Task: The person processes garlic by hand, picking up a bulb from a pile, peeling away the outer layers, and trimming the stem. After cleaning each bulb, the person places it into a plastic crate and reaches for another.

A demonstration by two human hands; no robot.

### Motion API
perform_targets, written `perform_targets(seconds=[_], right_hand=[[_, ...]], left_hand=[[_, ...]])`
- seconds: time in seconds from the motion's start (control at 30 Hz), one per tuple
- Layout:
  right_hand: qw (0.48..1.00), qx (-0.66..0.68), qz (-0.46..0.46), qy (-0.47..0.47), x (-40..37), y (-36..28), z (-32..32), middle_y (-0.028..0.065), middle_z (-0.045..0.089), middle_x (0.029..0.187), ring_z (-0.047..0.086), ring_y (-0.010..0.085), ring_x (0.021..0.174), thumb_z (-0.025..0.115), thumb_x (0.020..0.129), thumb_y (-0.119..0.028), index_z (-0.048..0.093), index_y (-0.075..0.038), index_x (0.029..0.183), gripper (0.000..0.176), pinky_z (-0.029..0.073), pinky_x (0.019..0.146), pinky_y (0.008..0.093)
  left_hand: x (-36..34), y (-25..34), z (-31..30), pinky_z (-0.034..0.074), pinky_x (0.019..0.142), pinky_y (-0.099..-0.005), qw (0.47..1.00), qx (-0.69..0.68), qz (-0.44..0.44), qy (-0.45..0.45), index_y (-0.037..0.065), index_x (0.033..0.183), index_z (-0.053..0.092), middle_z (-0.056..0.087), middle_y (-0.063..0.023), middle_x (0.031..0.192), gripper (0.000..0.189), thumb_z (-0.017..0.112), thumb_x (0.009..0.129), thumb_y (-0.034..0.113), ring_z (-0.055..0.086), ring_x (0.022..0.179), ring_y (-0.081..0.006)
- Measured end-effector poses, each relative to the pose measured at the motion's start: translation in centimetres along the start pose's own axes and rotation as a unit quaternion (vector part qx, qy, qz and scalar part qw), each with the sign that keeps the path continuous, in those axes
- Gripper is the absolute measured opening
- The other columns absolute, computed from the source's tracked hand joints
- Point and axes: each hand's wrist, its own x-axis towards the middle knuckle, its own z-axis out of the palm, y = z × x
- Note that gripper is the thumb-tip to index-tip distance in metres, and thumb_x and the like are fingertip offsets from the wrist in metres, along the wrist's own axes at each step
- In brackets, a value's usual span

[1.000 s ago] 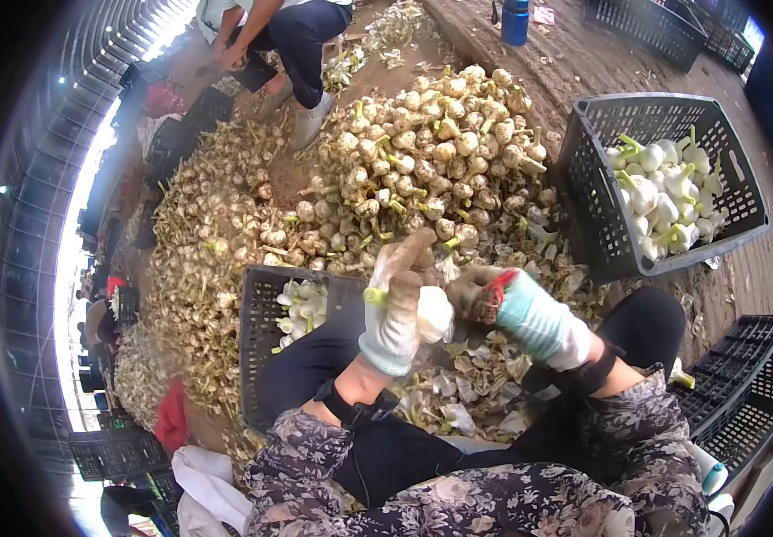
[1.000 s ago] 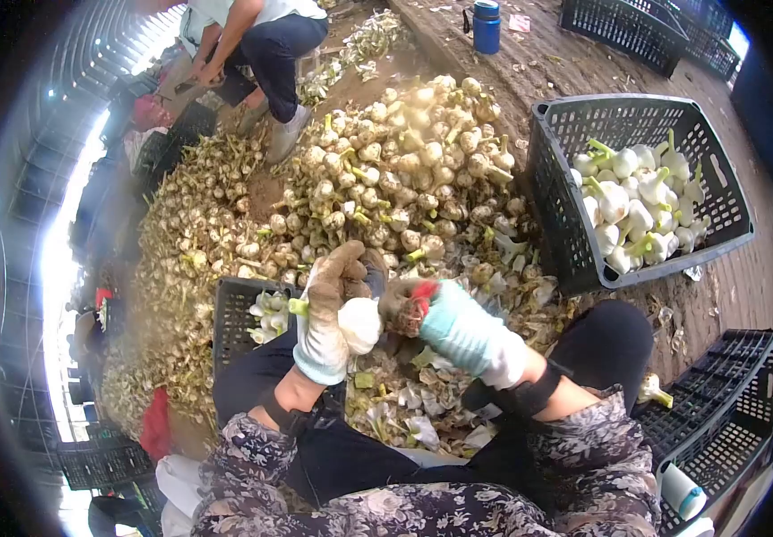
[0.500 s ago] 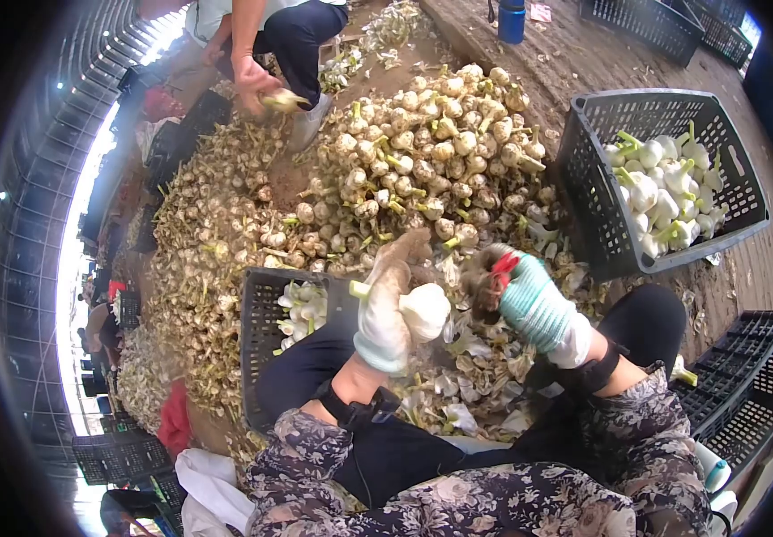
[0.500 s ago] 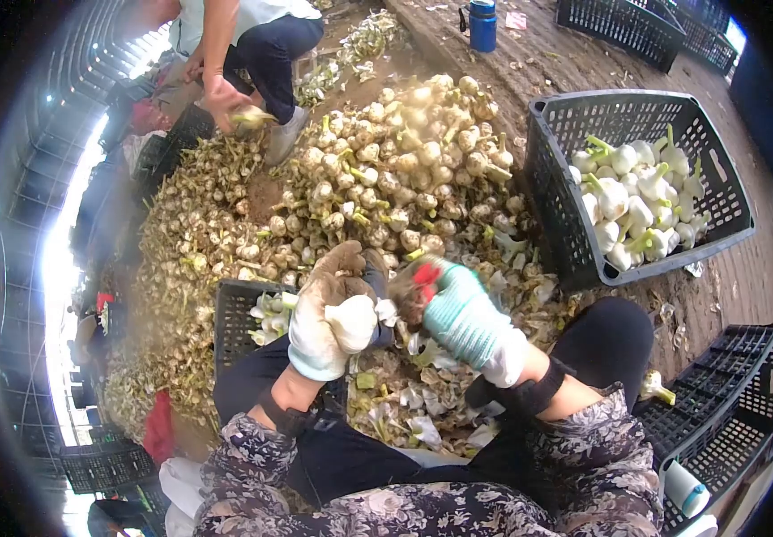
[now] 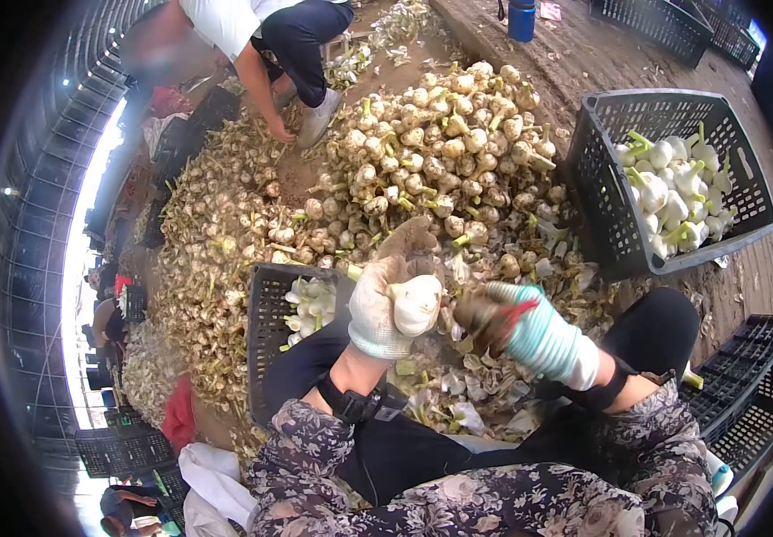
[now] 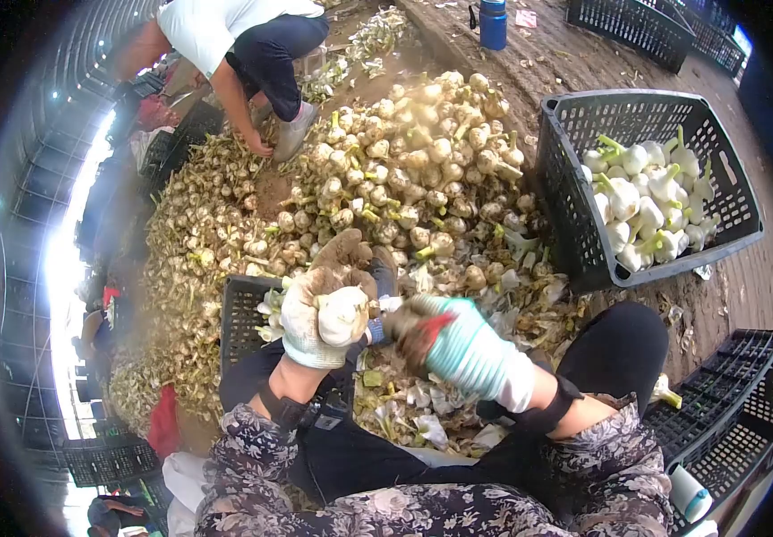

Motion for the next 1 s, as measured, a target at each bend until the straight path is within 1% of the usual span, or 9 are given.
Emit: perform_targets(seconds=[0.03, 0.13, 0.2, 0.37, 0.43, 0.7, 0.77, 0.9, 1.0], right_hand=[[0.993, 0.053, 0.03, -0.106, 1.7, 2.2, -1.9, 0.0019, 0.057, 0.081, 0.056, 0.0077, 0.063, 0.058, 0.086, -0.024, 0.053, -0.004, 0.098, 0.024, 0.046, 0.051, 0.0201], [0.98, 0.18, 0.084, 0.003, -0.1, -2.6, 0.9, 0.0005, 0.056, 0.074, 0.057, 0.0092, 0.061, 0.057, 0.086, -0.025, 0.054, -0.005, 0.094, 0.021, 0.046, 0.048, 0.0213], [0.982, 0.149, 0.101, 0.056, 0.7, -2.0, 1.5, 0.0007, 0.057, 0.072, 0.058, 0.0111, 0.059, 0.058, 0.086, -0.026, 0.055, -0.005, 0.093, 0.022, 0.046, 0.048, 0.0232], [0.994, 0.094, 0.044, 0.03, 1.8, -0.7, 0.7, 0.0042, 0.061, 0.085, 0.059, 0.0111, 0.062, 0.061, 0.085, -0.026, 0.053, -0.005, 0.103, 0.029, 0.048, 0.051, 0.0231], [0.964, 0.259, 0.042, 0.041, 1.6, -0.8, 0.8, 0.0042, 0.061, 0.083, 0.06, 0.0119, 0.062, 0.061, 0.085, -0.024, 0.052, -0.004, 0.106, 0.03, 0.048, 0.051, 0.0231], [0.996, -0.013, -0.051, 0.07, 3.3, 3.0, 0.1, 0.0016, 0.06, 0.072, 0.058, 0.0096, 0.06, 0.058, 0.087, -0.029, 0.055, -0.006, 0.095, 0.024, 0.045, 0.048, 0.0209], [0.961, 0.276, -0.003, -0.006, 2.1, -0.7, 1.1, 0.002, 0.061, 0.074, 0.058, 0.0102, 0.06, 0.06, 0.086, -0.029, 0.055, -0.005, 0.096, 0.026, 0.046, 0.05, 0.0227], [0.994, 0.106, 0.038, 0.014, 2.1, -1.8, 1.1, 0.002, 0.061, 0.082, 0.059, 0.0087, 0.069, 0.059, 0.086, -0.026, 0.056, -0.004, 0.101, 0.027, 0.048, 0.055, 0.0225], [0.998, 0.056, 0.012, 0.036, 2.0, -1.5, 0.9, 0.0024, 0.061, 0.079, 0.056, 0.0061, 0.072, 0.062, 0.084, -0.021, 0.057, -0.001, 0.098, 0.025, 0.048, 0.061, 0.0242]], left_hand=[[0.0, -0.3, 0.1, 0.054, 0.056, -0.0314, 1.0, -0.002, 0.001, 0.0, -0.005, 0.128, 0.035, 0.051, -0.0136, 0.108, 0.052, 0.045, 0.087, 0.025, 0.057, 0.079, -0.0228], [-0.2, -1.3, 0.4, 0.053, 0.06, -0.0271, 0.999, 0.05, 0.021, -0.003, 0.001, 0.13, 0.037, 0.052, -0.0076, 0.108, 0.045, 0.039, 0.091, 0.023, 0.058, 0.079, -0.0146], [-0.2, -1.8, 0.2, 0.052, 0.07, -0.031, 0.989, 0.134, 0.039, 0.046, -0.003, 0.126, 0.039, 0.052, -0.0111, 0.111, 0.057, 0.042, 0.09, 0.041, 0.058, 0.082, -0.0188], [-0.1, -2.6, -0.4, 0.051, 0.064, -0.0315, 0.971, 0.188, -0.056, 0.14, 0.008, 0.122, 0.046, 0.058, -0.0078, 0.106, 0.058, 0.035, 0.089, 0.055, 0.059, 0.085, -0.0165], [0.0, -2.4, 0.0, 0.051, 0.062, -0.031, 0.975, 0.164, -0.061, 0.141, 0.008, 0.122, 0.046, 0.059, -0.0079, 0.106, 0.056, 0.034, 0.09, 0.053, 0.06, 0.085, -0.0174], [-0.4, -1.3, 0.7, 0.051, 0.067, -0.0315, 0.986, 0.109, -0.035, 0.122, 0.003, 0.125, 0.042, 0.057, -0.0086, 0.105, 0.049, 0.036, 0.091, 0.037, 0.059, 0.087, -0.0187], [-0.4, -1.5, 0.9, 0.049, 0.077, -0.0323, 0.985, 0.147, 0.008, 0.084, 0.002, 0.128, 0.04, 0.055, -0.0097, 0.107, 0.049, 0.036, 0.091, 0.033, 0.057, 0.094, -0.0188], [-0.7, -1.2, 1.4, 0.044, 0.088, -0.0323, 0.981, 0.178, 0.008, 0.076, -0.001, 0.129, 0.038, 0.053, -0.0111, 0.11, 0.048, 0.036, 0.092, 0.029, 0.054, 0.1, -0.0197], [-0.7, -1.6, -1.1, 0.048, 0.08, -0.0321, 0.99, 0.092, -0.044, 0.092, -0.001, 0.128, 0.039, 0.055, -0.0111, 0.108, 0.043, 0.033, 0.092, 0.023, 0.057, 0.094, -0.0206]])
